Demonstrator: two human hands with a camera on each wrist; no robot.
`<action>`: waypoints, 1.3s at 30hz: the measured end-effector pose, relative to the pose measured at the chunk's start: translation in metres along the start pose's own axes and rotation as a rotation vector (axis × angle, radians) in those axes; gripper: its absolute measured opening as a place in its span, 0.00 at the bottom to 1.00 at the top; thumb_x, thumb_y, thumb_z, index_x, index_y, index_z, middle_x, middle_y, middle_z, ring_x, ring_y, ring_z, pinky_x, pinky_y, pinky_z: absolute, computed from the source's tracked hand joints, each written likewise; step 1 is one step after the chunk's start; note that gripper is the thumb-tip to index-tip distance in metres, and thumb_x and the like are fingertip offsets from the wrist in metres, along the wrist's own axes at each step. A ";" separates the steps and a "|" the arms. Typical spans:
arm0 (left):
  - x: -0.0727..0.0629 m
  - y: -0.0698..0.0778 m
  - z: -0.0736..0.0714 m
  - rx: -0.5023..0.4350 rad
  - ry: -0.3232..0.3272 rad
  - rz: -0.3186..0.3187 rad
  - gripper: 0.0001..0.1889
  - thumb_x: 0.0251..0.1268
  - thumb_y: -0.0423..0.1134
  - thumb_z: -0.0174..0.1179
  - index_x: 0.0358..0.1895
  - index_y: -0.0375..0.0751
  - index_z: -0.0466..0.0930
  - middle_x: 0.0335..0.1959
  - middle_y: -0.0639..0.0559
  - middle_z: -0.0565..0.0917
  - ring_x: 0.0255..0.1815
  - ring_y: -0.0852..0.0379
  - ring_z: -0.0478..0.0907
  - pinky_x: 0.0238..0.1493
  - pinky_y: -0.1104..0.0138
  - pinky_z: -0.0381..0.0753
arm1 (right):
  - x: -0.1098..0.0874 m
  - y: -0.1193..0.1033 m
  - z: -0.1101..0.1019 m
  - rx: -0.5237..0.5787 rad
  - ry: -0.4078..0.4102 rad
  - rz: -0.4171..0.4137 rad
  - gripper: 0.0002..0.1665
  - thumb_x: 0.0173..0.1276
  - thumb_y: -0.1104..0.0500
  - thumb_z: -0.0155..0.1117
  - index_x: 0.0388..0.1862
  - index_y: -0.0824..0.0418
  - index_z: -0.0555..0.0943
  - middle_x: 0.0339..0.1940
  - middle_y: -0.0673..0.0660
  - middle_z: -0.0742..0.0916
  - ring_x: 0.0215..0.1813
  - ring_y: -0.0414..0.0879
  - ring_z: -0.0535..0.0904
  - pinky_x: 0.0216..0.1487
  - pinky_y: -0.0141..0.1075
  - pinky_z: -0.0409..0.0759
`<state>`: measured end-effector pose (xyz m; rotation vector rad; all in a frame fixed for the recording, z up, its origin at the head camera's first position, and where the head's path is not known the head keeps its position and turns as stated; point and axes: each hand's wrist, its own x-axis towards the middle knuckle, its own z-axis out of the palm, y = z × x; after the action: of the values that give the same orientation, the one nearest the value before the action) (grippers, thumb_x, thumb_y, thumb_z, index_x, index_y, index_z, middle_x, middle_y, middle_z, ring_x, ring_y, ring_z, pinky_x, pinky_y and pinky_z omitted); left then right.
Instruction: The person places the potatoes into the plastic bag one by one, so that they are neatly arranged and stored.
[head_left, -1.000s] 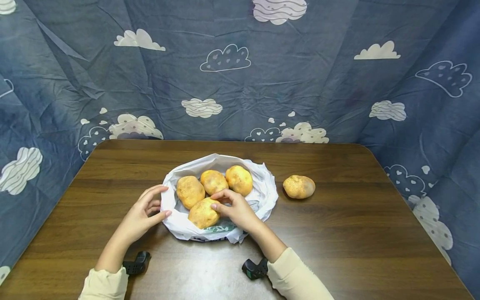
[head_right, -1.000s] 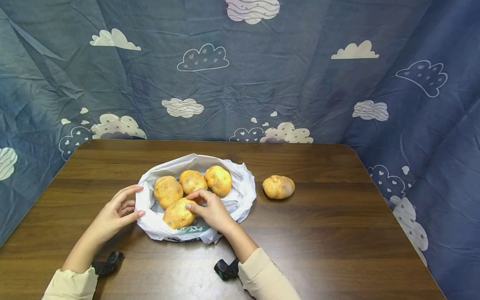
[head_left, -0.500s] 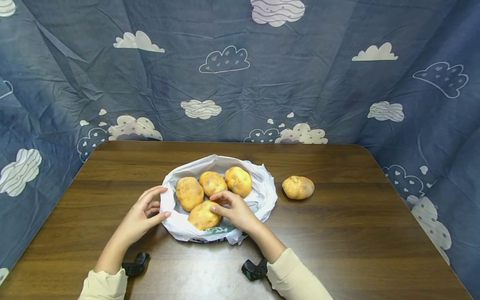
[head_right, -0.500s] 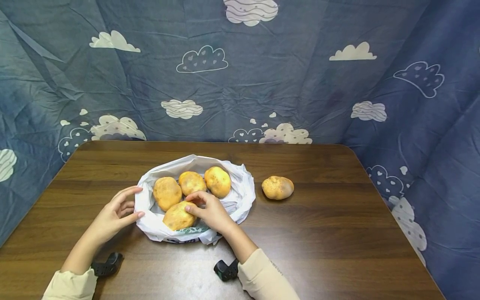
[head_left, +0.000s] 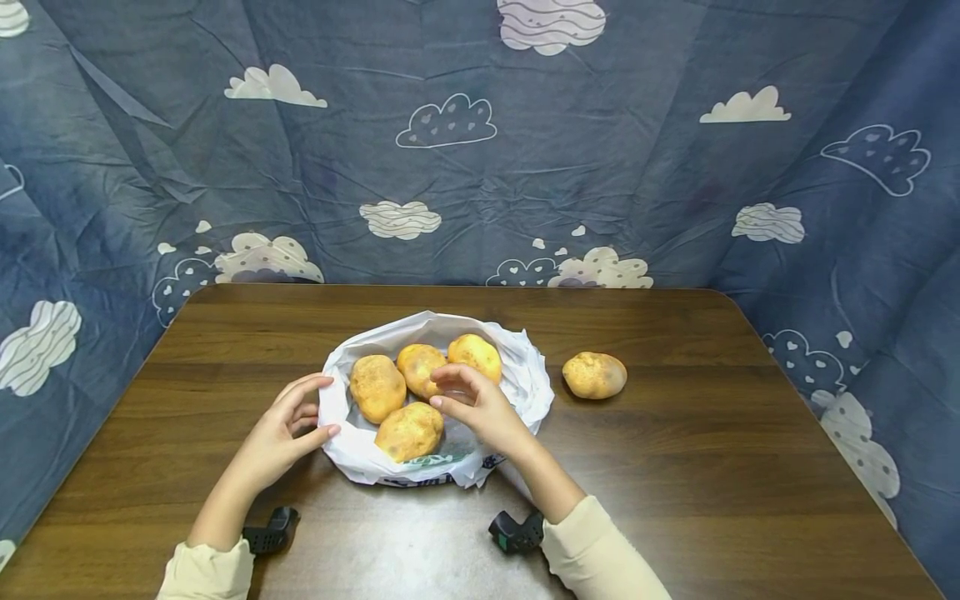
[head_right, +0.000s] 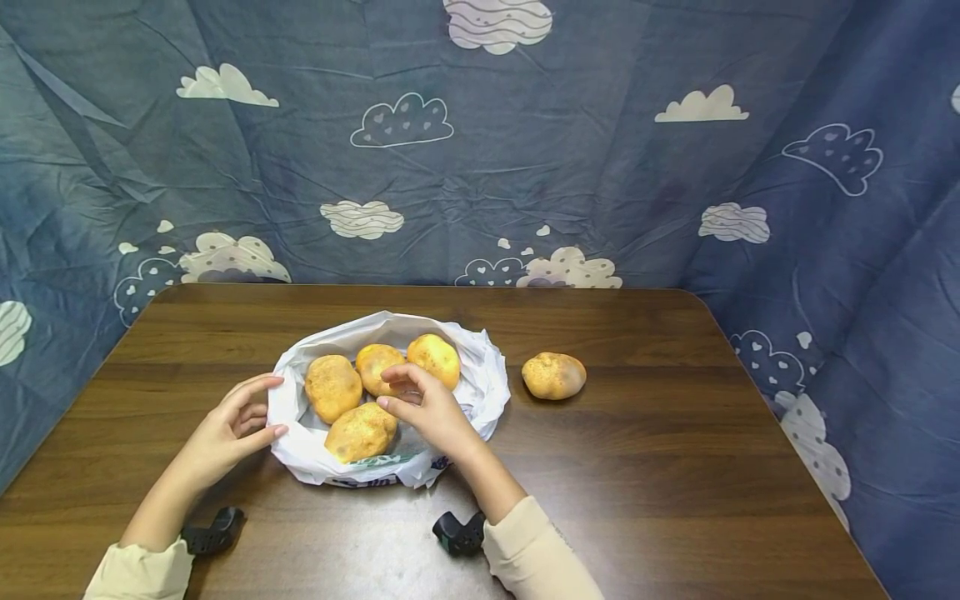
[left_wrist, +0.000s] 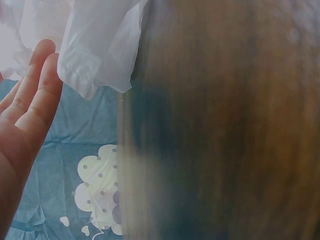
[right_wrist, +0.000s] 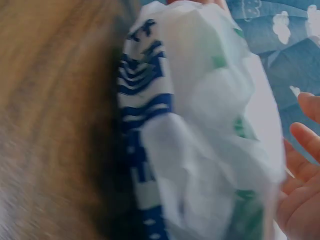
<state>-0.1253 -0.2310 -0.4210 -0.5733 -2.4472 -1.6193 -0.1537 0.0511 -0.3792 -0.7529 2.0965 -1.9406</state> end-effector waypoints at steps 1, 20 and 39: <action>0.000 0.000 0.000 -0.001 0.000 0.000 0.30 0.48 0.22 0.63 0.58 0.32 0.65 0.58 0.44 0.63 0.38 0.60 0.73 0.41 0.77 0.73 | 0.000 -0.002 -0.002 0.010 0.007 -0.009 0.19 0.61 0.73 0.56 0.51 0.79 0.67 0.50 0.76 0.72 0.54 0.67 0.68 0.56 0.51 0.67; 0.000 -0.001 0.000 -0.010 -0.001 -0.003 0.31 0.48 0.22 0.63 0.58 0.32 0.65 0.58 0.44 0.63 0.38 0.60 0.73 0.41 0.76 0.74 | -0.004 0.002 -0.053 0.003 0.159 -0.193 0.23 0.58 0.76 0.57 0.53 0.77 0.66 0.51 0.74 0.72 0.54 0.69 0.65 0.55 0.55 0.66; 0.001 0.001 0.000 0.000 0.000 0.015 0.30 0.49 0.23 0.63 0.58 0.32 0.65 0.58 0.42 0.63 0.37 0.59 0.73 0.40 0.77 0.74 | -0.019 0.001 -0.103 -0.135 0.306 -0.166 0.24 0.57 0.77 0.57 0.54 0.77 0.65 0.51 0.71 0.74 0.52 0.50 0.71 0.56 0.47 0.67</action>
<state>-0.1255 -0.2304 -0.4203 -0.5904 -2.4369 -1.6137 -0.1852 0.1508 -0.3713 -0.7143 2.4341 -2.1344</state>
